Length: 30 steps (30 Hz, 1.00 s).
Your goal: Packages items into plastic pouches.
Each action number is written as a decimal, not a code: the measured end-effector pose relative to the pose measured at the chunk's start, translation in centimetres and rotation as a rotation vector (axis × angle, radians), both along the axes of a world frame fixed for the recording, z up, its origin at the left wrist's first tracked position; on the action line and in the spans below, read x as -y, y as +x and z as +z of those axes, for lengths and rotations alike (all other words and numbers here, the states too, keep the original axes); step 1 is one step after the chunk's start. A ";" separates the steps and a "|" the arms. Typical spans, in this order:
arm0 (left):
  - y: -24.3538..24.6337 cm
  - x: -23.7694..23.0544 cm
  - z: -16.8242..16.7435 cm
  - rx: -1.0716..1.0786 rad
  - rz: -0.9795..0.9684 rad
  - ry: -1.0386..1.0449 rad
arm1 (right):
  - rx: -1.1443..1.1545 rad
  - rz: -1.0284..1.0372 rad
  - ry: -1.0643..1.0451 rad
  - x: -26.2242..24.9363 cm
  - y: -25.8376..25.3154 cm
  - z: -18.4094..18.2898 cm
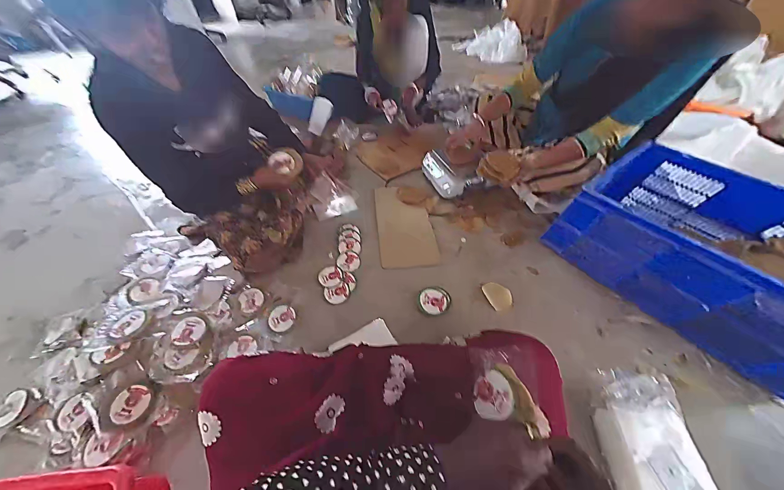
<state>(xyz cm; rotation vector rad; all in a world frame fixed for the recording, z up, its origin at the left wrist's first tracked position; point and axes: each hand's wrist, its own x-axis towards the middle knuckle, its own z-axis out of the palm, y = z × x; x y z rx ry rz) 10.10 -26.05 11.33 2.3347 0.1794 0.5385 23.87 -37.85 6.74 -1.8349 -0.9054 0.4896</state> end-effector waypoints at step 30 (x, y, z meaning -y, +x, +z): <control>-7.7 -12.1 2.0 0.351 0.411 -0.566 | 0.317 0.676 0.173 -14.6 2.5 17.2</control>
